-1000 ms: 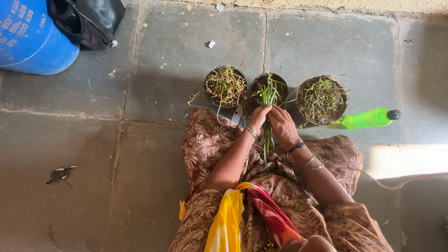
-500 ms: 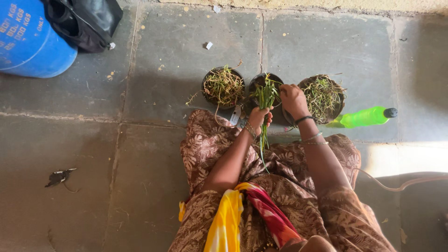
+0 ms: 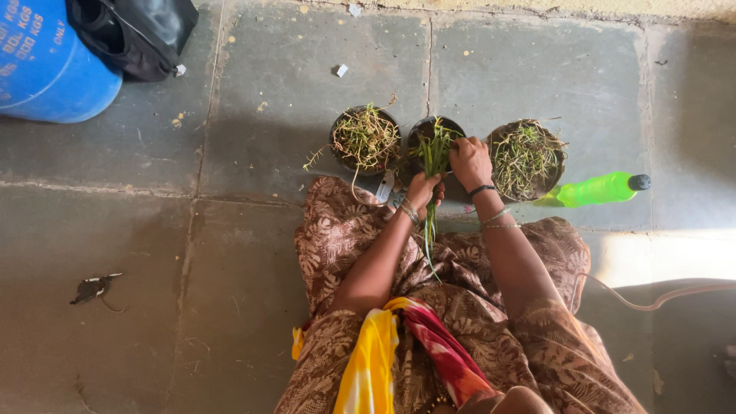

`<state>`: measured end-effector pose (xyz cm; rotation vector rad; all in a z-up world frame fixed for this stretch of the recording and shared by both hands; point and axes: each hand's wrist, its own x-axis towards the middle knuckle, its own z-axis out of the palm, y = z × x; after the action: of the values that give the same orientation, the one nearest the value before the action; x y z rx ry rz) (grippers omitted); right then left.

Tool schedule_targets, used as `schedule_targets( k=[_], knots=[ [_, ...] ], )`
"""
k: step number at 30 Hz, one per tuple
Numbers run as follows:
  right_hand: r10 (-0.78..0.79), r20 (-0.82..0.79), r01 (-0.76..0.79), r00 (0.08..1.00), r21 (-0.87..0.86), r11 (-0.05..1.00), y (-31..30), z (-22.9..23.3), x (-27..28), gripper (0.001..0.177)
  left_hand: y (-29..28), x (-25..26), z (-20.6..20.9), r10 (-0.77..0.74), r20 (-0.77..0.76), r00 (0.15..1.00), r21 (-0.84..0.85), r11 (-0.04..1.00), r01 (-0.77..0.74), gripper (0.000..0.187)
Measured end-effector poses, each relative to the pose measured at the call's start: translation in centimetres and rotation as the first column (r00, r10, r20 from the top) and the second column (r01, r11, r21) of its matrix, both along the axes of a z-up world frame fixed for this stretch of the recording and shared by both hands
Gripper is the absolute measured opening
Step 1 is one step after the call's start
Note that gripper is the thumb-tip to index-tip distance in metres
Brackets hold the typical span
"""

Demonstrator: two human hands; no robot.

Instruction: The person sits on the floor and sorts through a bundle of green leafy plants, separating stems and leaves by hand. The separated parts are placed into three small bowls arranged in front of them.

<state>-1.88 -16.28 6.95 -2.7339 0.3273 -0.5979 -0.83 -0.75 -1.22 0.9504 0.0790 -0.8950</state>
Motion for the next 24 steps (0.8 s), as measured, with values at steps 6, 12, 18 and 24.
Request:
schedule_targets(
  k=[6, 12, 18, 24],
  knots=[
    [0.048, -0.085, -0.029, 0.995, 0.211, 0.977, 1.1, 1.0, -2.3, 0.017, 0.2, 0.3, -0.9, 0.001, 0.019, 1.000, 0.047, 0.999, -0.002, 0.012],
    [-0.010, -0.121, 0.052, 0.993, 0.348, 0.936, 4.9, 5.2, -6.0, 0.019, 0.1, -0.4, 0.9, 0.027, -0.017, 0.999, 0.064, 0.998, -0.026, 0.018],
    [0.088, -0.036, -0.088, 0.995, 0.004, 0.996, 8.5, 6.7, -7.9, 0.014, 0.3, -0.7, 1.3, 0.085, 0.028, 0.996, 0.013, 0.996, -0.085, 0.024],
    [0.201, -0.213, -0.172, 0.956, 0.148, 0.974, 7.1, 8.6, -9.0, 0.017, 0.0, -0.3, 0.3, 0.055, 0.022, 0.998, 0.063, 0.996, -0.056, 0.021]
  ],
)
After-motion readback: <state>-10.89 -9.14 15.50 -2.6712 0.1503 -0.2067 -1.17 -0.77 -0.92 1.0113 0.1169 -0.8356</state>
